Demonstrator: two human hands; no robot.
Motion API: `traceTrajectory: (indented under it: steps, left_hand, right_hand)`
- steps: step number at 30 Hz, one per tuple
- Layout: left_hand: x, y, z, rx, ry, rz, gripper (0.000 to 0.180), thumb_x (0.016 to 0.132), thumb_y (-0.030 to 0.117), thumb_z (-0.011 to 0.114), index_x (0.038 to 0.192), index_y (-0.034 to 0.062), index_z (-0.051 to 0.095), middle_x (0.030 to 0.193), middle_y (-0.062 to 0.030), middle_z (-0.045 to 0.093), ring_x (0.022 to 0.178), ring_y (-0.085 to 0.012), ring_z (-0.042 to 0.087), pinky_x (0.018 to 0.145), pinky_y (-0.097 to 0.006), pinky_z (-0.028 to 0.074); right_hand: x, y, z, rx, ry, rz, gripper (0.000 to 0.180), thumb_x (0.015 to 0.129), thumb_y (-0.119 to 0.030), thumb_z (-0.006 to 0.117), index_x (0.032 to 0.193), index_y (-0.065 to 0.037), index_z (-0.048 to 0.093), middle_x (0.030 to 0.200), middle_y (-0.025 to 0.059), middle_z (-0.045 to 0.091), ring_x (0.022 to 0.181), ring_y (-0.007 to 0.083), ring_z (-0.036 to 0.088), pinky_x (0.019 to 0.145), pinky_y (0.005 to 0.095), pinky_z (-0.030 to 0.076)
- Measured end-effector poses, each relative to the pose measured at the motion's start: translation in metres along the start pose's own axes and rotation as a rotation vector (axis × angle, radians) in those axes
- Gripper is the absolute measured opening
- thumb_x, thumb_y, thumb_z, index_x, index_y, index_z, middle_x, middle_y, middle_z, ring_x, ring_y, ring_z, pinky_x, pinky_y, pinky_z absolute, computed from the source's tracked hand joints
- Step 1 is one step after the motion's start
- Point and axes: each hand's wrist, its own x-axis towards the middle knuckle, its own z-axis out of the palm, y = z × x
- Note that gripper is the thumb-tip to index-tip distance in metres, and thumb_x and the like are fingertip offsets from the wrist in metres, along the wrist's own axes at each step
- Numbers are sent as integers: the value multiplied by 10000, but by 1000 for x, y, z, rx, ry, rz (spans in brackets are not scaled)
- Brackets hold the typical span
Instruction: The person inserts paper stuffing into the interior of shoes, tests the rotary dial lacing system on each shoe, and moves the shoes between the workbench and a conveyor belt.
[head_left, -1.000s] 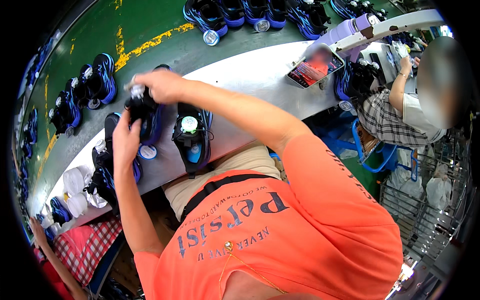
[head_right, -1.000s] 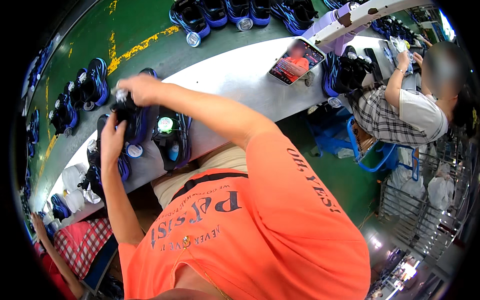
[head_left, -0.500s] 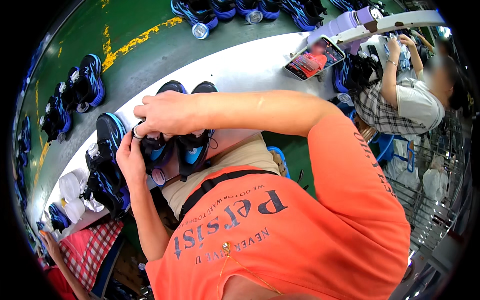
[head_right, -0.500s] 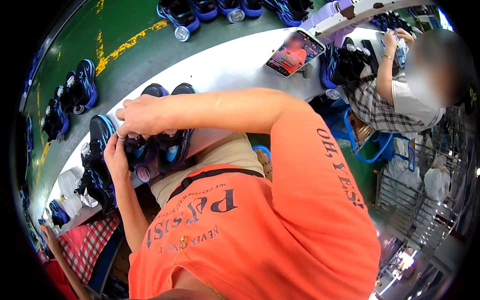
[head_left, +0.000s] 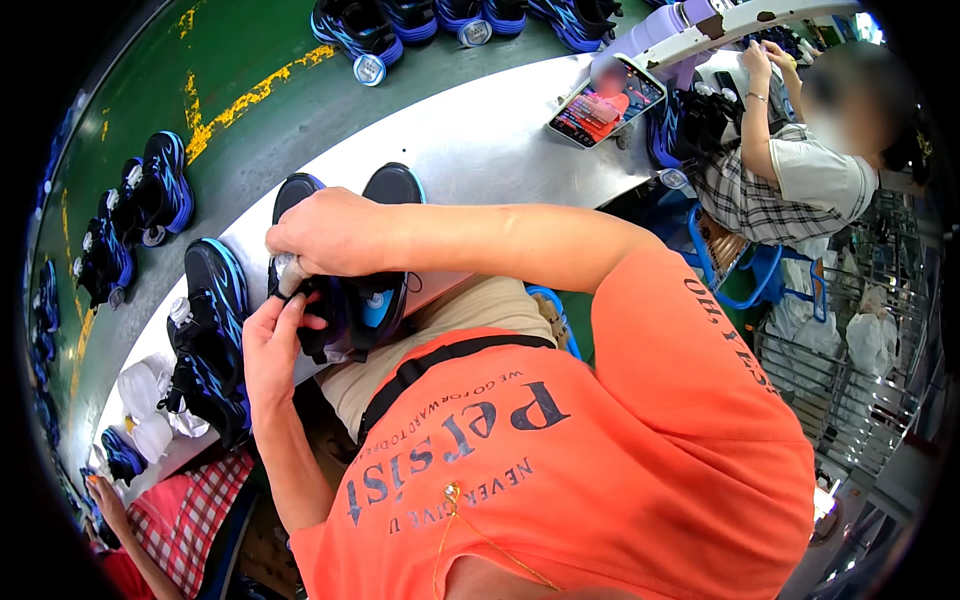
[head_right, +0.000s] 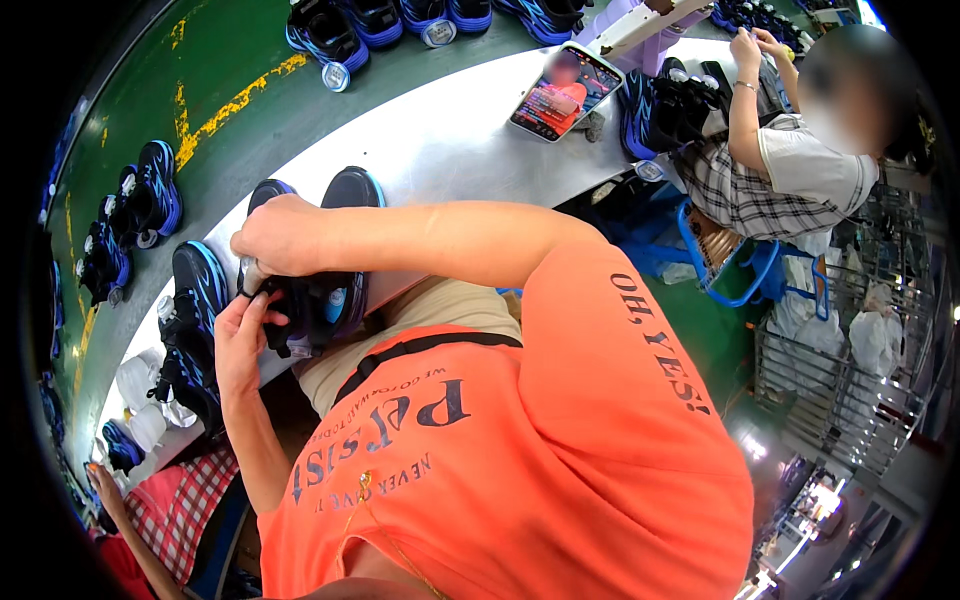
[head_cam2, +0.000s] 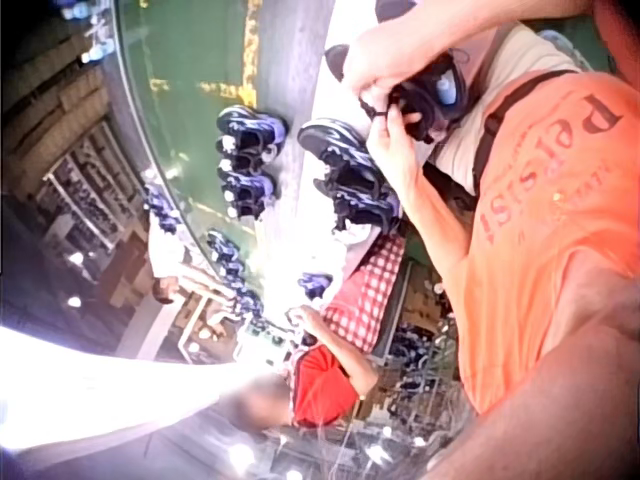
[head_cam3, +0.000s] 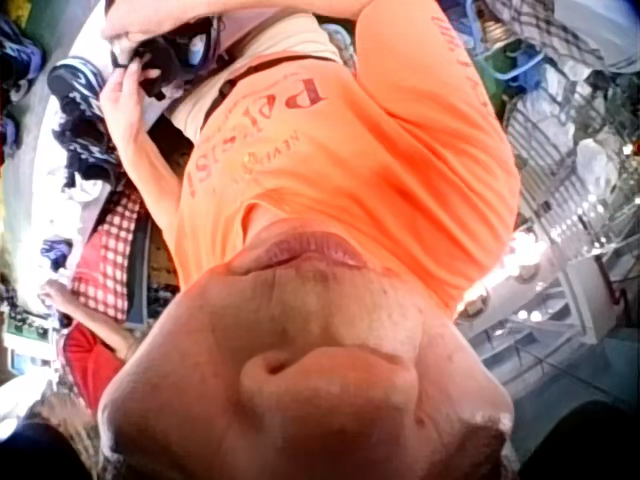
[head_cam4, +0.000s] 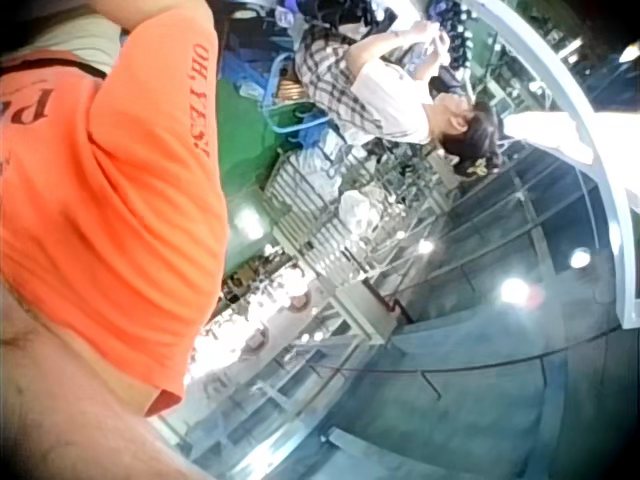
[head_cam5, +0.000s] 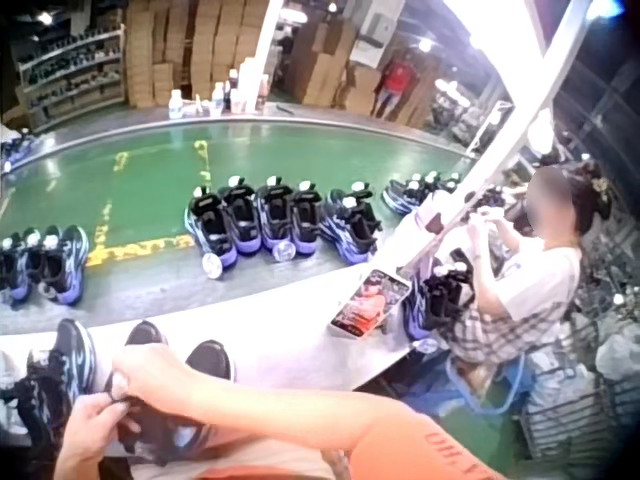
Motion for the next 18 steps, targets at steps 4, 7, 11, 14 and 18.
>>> traceTrajectory:
  steps: [4,7,11,14,18]
  left_hand:
    - [-1,2,3,-60,-23,1,240,926,223,561,935,7,665,677,-39,656,431,11,287,412,-180,190]
    - [-1,2,7,-37,-18,5,243,928,226,558,941,7,662,674,-43,654,428,11,288,406,-179,188]
    - [1,-3,10,-68,-33,9,236,926,214,560,971,9,668,661,-30,649,439,11,275,420,-179,181]
    - [-8,-3,18,-126,11,-2,234,931,210,554,987,15,669,667,-24,653,442,9,268,428,-177,175]
    - [-8,1,32,-179,20,39,224,940,204,542,964,11,654,770,-65,689,466,-15,423,425,-172,230]
  right_hand:
    - [-1,20,6,258,152,-215,287,745,-278,673,852,-18,618,782,166,643,757,363,629,662,426,492]
    - [-7,6,4,135,118,-86,248,743,-248,650,836,-23,600,760,178,645,756,386,627,661,443,490]
    - [-9,7,6,26,98,15,223,739,-198,651,886,-34,614,798,188,646,803,389,624,680,441,487]
    - [-17,21,8,353,89,-211,243,762,-183,637,972,-61,632,870,170,650,872,368,615,714,437,478]
    - [-22,4,3,-34,79,103,310,757,-292,664,983,-81,640,815,162,625,853,345,617,722,427,478]
